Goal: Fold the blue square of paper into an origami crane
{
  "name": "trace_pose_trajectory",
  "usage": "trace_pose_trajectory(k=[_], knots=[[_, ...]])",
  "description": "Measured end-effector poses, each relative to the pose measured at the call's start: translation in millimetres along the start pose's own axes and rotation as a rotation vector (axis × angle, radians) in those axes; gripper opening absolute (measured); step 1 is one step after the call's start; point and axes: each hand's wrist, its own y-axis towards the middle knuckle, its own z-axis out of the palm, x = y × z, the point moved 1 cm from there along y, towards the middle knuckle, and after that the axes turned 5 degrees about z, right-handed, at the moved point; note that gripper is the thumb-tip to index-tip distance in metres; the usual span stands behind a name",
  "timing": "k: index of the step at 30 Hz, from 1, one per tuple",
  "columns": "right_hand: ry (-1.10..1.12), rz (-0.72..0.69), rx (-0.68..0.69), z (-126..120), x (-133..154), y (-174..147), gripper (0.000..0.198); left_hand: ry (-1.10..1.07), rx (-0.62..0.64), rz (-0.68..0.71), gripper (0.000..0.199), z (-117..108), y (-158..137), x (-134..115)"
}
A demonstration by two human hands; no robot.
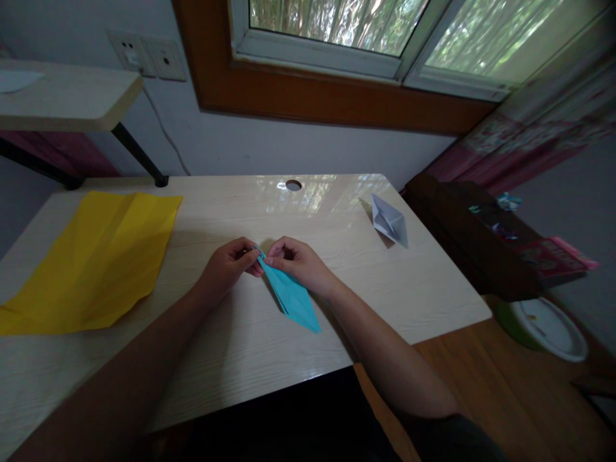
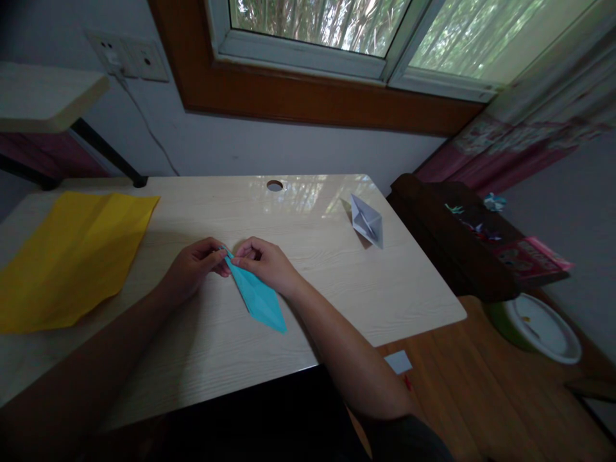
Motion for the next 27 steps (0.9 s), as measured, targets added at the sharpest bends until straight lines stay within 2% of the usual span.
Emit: trace_pose_trajectory(k=[15,27], knots=[[0.007,-0.017,-0.005,-1.0,-2.1,1.3,0.024,-0.06,0.014,-0.021,0.029,-0.2,0.5,2.8],[-0.025,-0.005,-0.035,-1.0,-2.1,1.9,0.028,-0.012,0.014,-0.003,0.033,0.4,0.7,-0.6]])
